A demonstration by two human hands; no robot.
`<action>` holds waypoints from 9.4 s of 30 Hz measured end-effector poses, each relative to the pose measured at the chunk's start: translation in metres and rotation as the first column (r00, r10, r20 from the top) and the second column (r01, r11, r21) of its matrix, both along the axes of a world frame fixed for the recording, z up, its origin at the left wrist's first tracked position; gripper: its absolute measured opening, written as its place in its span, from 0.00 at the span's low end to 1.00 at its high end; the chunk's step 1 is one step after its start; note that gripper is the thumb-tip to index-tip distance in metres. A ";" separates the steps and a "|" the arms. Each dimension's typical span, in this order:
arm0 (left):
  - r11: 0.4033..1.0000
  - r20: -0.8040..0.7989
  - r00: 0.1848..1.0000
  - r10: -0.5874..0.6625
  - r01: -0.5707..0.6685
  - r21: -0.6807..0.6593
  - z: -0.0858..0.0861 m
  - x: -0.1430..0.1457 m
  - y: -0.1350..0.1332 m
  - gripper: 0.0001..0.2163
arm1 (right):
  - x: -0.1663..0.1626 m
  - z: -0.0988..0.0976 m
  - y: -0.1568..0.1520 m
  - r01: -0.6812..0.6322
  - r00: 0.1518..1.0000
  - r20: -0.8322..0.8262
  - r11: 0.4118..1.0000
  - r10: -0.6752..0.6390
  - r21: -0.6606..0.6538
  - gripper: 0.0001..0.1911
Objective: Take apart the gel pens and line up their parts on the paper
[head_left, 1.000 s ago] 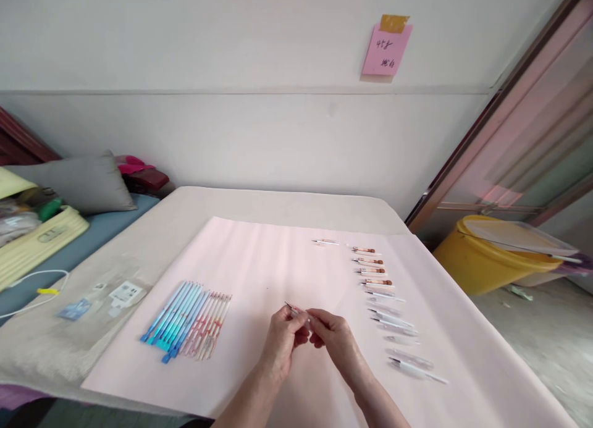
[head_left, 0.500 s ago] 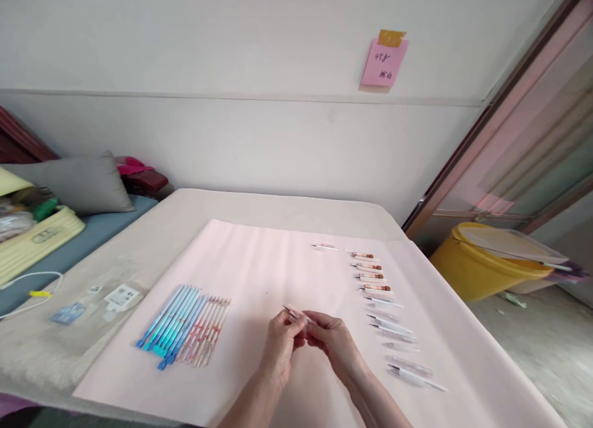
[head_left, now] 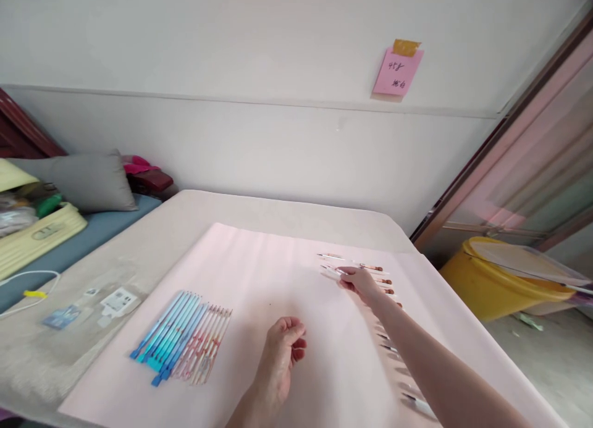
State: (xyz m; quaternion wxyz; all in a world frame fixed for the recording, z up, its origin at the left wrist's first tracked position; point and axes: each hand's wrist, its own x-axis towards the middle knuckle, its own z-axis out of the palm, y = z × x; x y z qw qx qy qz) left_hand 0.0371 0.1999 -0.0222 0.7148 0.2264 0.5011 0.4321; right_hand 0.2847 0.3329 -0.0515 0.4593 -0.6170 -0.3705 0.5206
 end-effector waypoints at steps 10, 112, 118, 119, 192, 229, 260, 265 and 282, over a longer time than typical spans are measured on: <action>0.998 -0.001 0.998 -0.062 0.062 0.010 0.004 -0.001 -0.002 0.08 | 0.013 -0.009 0.037 -0.058 0.928 0.365 0.996 0.080 -0.071 0.18; 0.979 -0.268 0.963 -0.027 0.080 0.188 0.002 -0.008 0.006 0.17 | -0.137 0.014 -0.177 -0.350 0.626 0.779 0.901 0.023 0.254 0.14; 0.972 0.127 0.991 -0.047 0.016 0.236 0.012 -0.011 0.008 0.15 | -0.132 0.030 -0.170 -0.253 0.883 0.427 0.964 0.195 0.083 0.16; 0.969 0.090 0.995 -0.046 0.022 0.246 0.011 -0.012 0.009 0.16 | -0.132 0.030 -0.170 -0.254 0.892 0.402 0.965 0.206 0.069 0.15; 0.978 -0.120 0.992 -0.030 0.054 0.200 0.011 -0.019 0.013 0.12 | -0.132 0.032 -0.170 -0.259 0.908 0.355 0.964 0.223 0.055 0.16; 0.979 0.002 0.993 -0.118 0.116 0.169 0.014 -0.021 0.011 0.08 | -0.127 0.022 -0.168 -0.245 0.947 0.231 0.966 0.221 0.079 0.16; 0.941 0.077 0.940 0.333 -0.336 0.030 -0.002 -0.029 0.021 0.06 | -0.122 0.019 -0.167 -0.206 0.955 0.232 0.976 0.185 0.068 0.18; 0.924 0.151 0.913 0.379 -0.381 -0.021 -0.001 -0.033 0.024 0.05 | -0.124 0.020 -0.167 -0.244 0.941 0.256 0.968 0.223 0.054 0.17; 0.952 0.150 0.941 0.305 -0.301 -0.046 -0.002 -0.029 0.022 0.06 | -0.126 0.028 -0.168 -0.265 0.916 0.320 0.964 0.241 0.033 0.17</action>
